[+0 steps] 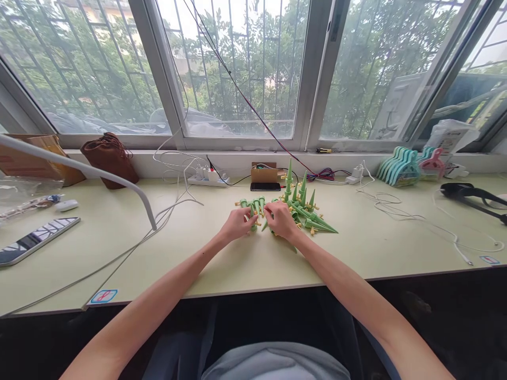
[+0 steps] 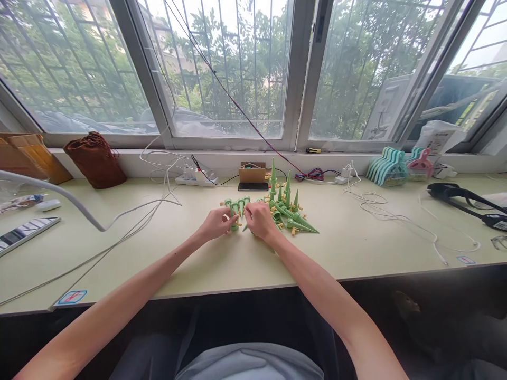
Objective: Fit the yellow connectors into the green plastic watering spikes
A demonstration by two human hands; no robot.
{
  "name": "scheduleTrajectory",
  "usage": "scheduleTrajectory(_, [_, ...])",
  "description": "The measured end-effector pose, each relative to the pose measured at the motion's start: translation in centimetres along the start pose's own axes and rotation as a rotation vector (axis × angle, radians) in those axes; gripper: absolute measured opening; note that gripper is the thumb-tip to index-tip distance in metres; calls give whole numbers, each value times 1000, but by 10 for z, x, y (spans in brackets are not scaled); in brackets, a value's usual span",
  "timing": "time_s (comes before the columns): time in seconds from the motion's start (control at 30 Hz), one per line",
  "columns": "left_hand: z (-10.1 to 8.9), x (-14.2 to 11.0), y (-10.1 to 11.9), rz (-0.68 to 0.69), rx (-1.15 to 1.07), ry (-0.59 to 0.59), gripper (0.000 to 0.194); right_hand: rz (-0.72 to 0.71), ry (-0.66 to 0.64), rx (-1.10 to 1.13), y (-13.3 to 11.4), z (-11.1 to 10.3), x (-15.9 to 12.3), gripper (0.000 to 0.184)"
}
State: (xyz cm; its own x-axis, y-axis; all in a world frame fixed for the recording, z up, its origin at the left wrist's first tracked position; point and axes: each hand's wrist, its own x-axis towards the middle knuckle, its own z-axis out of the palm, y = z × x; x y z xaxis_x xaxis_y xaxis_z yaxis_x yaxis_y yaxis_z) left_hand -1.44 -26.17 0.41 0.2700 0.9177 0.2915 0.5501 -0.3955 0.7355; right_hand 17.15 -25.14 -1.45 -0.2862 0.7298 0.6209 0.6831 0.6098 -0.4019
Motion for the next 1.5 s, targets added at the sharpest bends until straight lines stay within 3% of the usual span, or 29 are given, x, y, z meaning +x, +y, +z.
scheduleTrajectory(0.17, [0, 0, 0, 24, 18, 29, 48, 23, -61, -51, 2, 2, 0, 12])
scheduleTrajectory(0.33, [-3, 2, 2, -70, -83, 118, 67, 41, -135, -68, 1, 2, -1, 17])
scheduleTrajectory(0.4, [-4, 3, 1, -72, -85, 195, 61, 44, -148, -72, 0, 1, -1, 18])
scheduleTrajectory(0.53, [-7, 6, -9, 6, 60, 251, 22, 38, -148, -62, -3, 1, -1, 16])
scheduleTrajectory(0.63, [-7, 10, -19, 81, 135, 194, 15, 12, -123, -24, -4, 2, -1, 16])
scheduleTrajectory(0.93, [-2, 20, -37, 282, 214, -14, 35, -5, -91, -1, -4, 4, -2, 18])
scheduleTrajectory(1.5, [2, 18, -37, 257, 233, -89, 45, -22, -74, -8, -3, 5, -2, 20])
